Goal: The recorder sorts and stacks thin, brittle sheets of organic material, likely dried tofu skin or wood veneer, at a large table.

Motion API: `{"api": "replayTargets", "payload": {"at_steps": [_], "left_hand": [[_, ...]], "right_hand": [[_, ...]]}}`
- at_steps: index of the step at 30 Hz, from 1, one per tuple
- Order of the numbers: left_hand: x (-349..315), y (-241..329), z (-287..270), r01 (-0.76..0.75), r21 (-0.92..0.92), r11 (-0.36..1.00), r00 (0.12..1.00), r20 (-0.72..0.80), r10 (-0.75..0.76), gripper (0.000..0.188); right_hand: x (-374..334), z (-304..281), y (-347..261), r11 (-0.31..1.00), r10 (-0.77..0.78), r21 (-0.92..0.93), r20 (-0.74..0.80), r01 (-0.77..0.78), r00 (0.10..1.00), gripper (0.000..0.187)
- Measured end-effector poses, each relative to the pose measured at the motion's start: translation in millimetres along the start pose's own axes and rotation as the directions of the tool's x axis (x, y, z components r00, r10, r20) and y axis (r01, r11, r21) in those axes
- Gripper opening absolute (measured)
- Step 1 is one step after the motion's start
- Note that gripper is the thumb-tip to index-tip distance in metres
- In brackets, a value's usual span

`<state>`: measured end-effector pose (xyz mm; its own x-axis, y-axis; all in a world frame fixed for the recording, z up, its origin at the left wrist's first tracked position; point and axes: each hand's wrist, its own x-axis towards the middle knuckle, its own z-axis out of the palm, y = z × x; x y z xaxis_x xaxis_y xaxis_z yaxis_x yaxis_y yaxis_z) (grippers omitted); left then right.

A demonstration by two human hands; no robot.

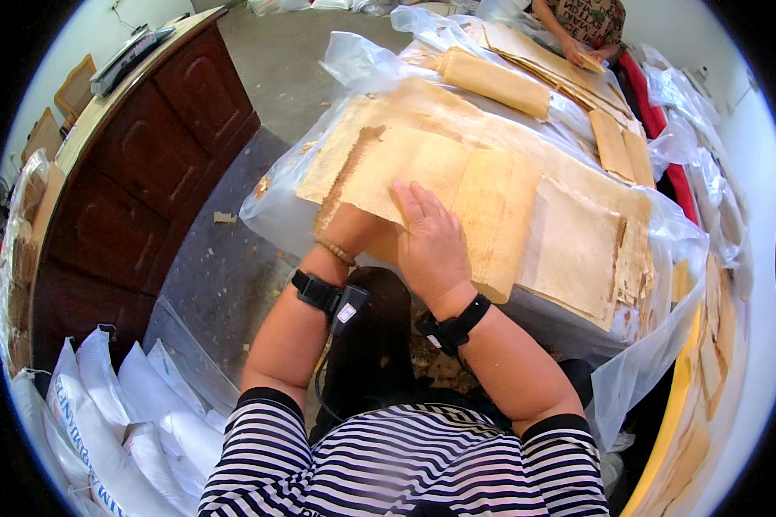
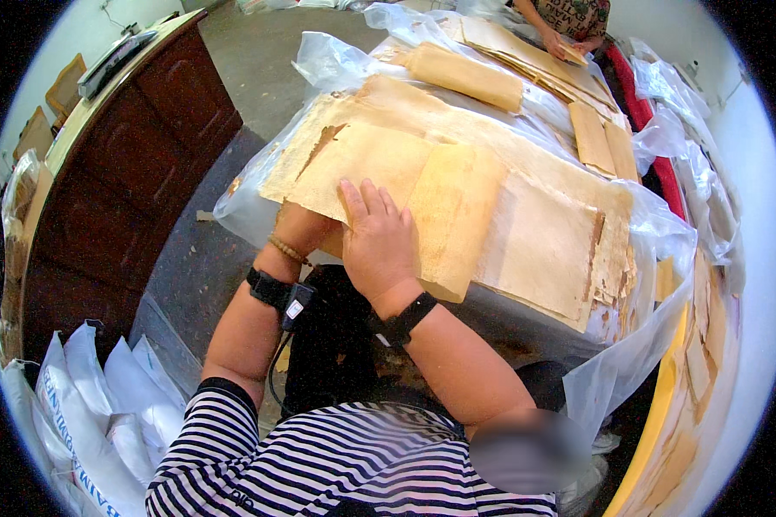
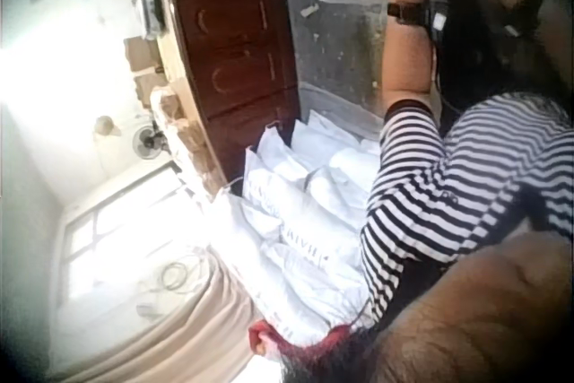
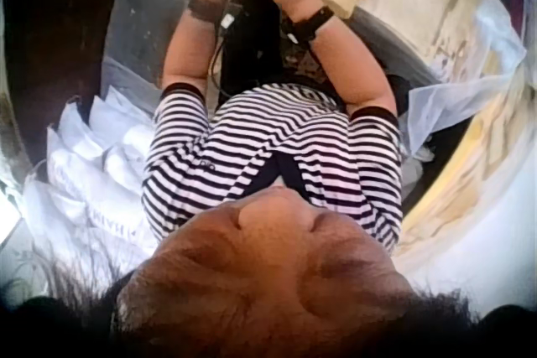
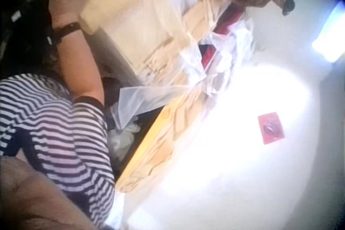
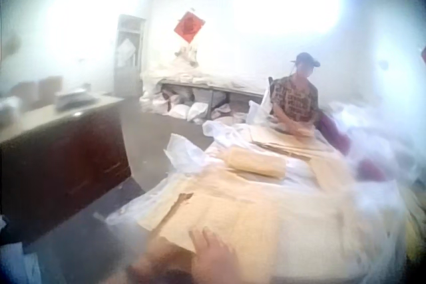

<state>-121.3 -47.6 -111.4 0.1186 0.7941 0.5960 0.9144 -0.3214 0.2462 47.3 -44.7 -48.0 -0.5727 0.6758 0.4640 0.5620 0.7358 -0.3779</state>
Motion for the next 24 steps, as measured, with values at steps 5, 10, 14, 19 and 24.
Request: {"api": "replayTargets", "payload": {"at_steps": [5, 10, 14, 19, 24], "left_hand": [[6.1, -30.7, -43.3, 0.278, -0.809, -0.518, 0.651, 0.555, -0.517, 0.048], [18.6, -34.6, -70.5, 0.442, -0.797, -0.412, 0.603, 0.604, -0.521, 0.037], [7.8, -60.1, -52.6, 0.754, -0.645, 0.124, 0.569, 0.548, -0.613, 0.027], [-16.4, -79.0, -38.1, 0.793, -0.357, 0.494, 0.591, 0.257, -0.765, 0.020], [-0.6, -49.1, -39.8, 0.809, -0.057, 0.586, 0.588, 0.102, -0.802, 0.019]], "right_hand": [[5.0, 1.4, -9.0, 0.999, -0.032, -0.041, -0.009, 0.032, 0.999, 0.054], [11.9, 5.5, -24.3, 0.988, -0.061, -0.139, 0.044, 0.067, 0.997, 0.049], [6.5, -17.8, -37.4, 0.987, -0.050, -0.137, 0.230, 0.083, 0.972, 0.049], [17.8, -66.9, 1.8, 0.976, -0.094, -0.178, 0.186, 0.128, 0.978, 0.048], [0.2, -27.3, 73.2, 0.916, 0.087, -0.395, 0.361, 0.068, 0.929, 0.051]]}}
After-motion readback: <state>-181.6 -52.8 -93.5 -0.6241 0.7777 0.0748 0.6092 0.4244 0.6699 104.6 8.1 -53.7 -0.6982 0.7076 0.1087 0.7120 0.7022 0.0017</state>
